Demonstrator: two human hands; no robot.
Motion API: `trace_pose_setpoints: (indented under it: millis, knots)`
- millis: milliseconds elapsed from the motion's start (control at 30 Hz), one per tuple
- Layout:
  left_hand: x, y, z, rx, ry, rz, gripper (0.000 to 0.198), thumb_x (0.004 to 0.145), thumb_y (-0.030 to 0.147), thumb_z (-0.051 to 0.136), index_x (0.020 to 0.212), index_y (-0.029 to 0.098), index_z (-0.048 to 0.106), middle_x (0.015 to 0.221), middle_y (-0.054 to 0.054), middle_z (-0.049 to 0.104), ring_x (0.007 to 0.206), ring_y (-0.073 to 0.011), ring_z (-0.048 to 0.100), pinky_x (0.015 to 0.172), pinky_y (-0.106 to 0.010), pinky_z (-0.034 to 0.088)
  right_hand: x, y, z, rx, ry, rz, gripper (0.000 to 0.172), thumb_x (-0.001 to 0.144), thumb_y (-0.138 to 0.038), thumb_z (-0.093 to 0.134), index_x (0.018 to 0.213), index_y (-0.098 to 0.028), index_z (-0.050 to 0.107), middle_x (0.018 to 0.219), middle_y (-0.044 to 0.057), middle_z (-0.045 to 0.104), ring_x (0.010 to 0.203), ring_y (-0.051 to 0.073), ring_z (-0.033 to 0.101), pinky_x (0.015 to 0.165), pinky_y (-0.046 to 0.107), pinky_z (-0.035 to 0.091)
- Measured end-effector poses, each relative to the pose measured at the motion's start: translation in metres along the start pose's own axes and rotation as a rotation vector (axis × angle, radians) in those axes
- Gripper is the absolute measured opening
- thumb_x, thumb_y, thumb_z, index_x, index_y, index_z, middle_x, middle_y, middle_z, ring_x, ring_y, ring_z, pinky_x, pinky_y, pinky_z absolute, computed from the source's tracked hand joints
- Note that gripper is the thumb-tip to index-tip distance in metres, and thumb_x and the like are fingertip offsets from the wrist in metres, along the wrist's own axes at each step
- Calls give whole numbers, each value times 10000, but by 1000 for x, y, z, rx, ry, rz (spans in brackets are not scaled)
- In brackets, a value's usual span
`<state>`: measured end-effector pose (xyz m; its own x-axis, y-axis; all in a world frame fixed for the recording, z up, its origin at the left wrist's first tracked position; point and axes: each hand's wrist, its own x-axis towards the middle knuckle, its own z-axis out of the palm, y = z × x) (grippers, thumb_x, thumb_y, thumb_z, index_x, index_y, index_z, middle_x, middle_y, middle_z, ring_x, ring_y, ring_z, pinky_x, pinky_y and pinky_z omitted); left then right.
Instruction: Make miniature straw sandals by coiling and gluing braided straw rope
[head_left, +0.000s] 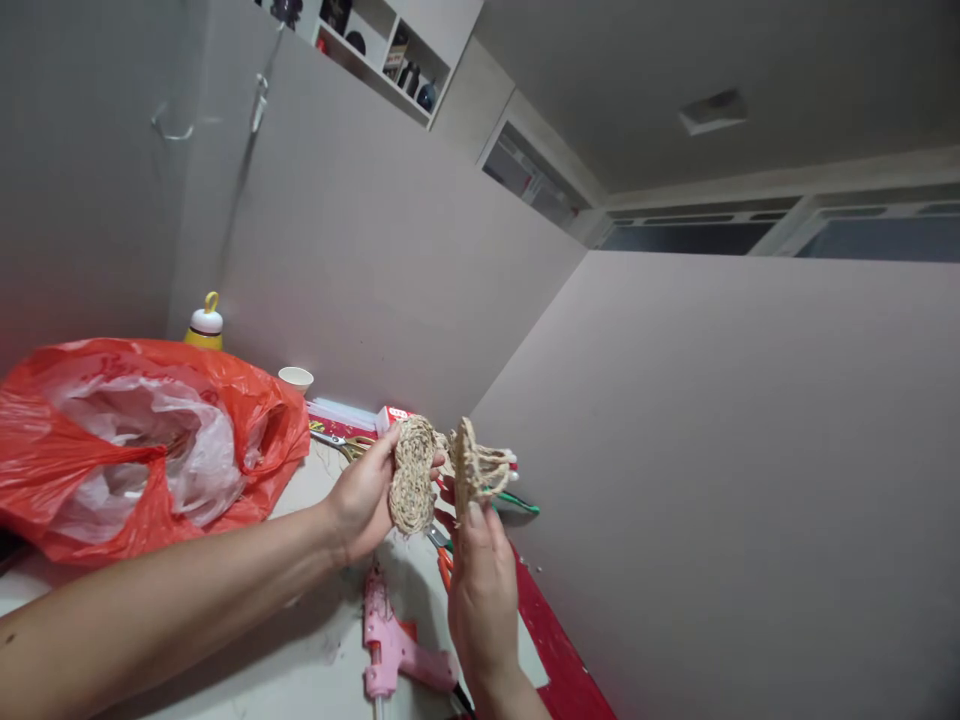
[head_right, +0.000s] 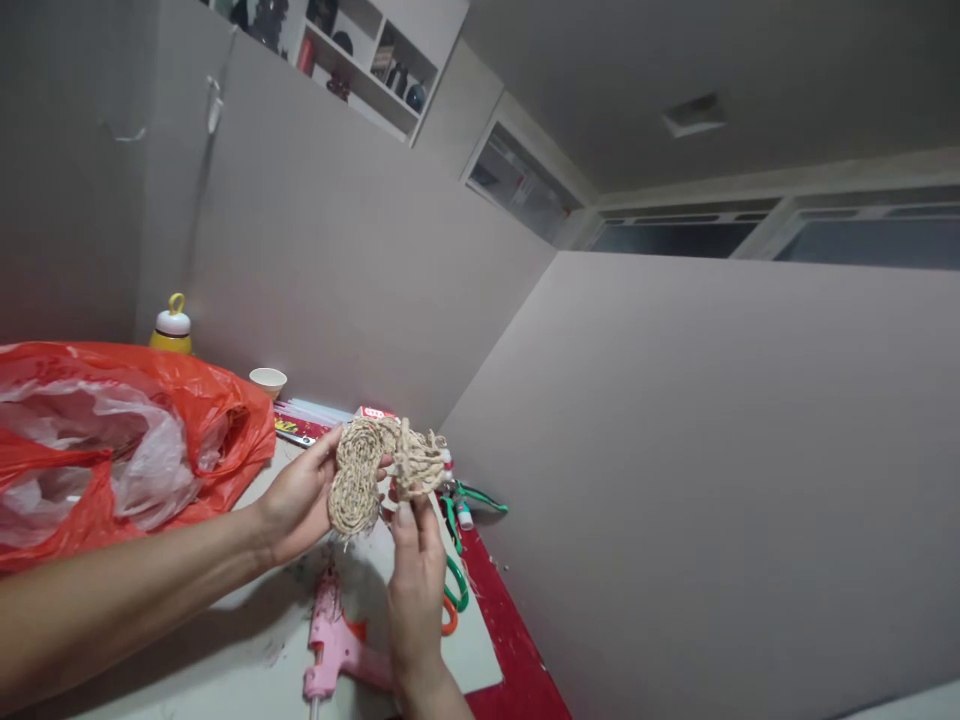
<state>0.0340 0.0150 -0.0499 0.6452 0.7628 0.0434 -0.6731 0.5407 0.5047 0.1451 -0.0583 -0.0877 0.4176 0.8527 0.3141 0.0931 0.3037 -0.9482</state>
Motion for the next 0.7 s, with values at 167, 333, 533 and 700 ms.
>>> trace_pose_setpoints:
  millis: [167, 333, 533, 700]
  knots:
    - [3, -15, -7, -2, -34, 143, 384, 946, 347, 433, 1227, 145, 598, 1093, -73, 715, 1079, -220, 621, 1014, -332, 426, 4, 9, 18, -306, 108, -167, 540, 887, -442, 534, 1347, -171, 451, 1393, 120, 491, 1295, 249, 419, 1077, 383, 298]
    - [5, -19, -10, 30, 43, 143, 389, 951, 340, 430, 1237, 139, 600, 1151, -67, 699, 1155, -215, 580, 1060, -327, 393, 7, 24, 20, -353, 116, -187, 551, 853, -408, 591, 1323, -155, 458, 1378, 148, 473, 1300, 264, 390, 1096, 409, 265]
    - [8, -28, -15, 12, 10, 148, 399, 946, 368, 435, 1246, 166, 601, 1223, -59, 665, 1204, -208, 549, 1105, -331, 336, 9, 26, 20, -341, 79, -195, 475, 830, -404, 602, 1233, -158, 550, 1274, 139, 552, 1217, 280, 473, 1052, 439, 325]
    - [18, -24, -21, 39, 71, 94, 370, 935, 324, 462, 1215, 133, 610, 1139, -89, 702, 1111, -217, 615, 1049, -340, 399, 15, 28, 6, -239, 18, -74, 512, 806, -447, 628, 1238, -174, 588, 1326, 123, 560, 1255, 275, 468, 1061, 416, 327]
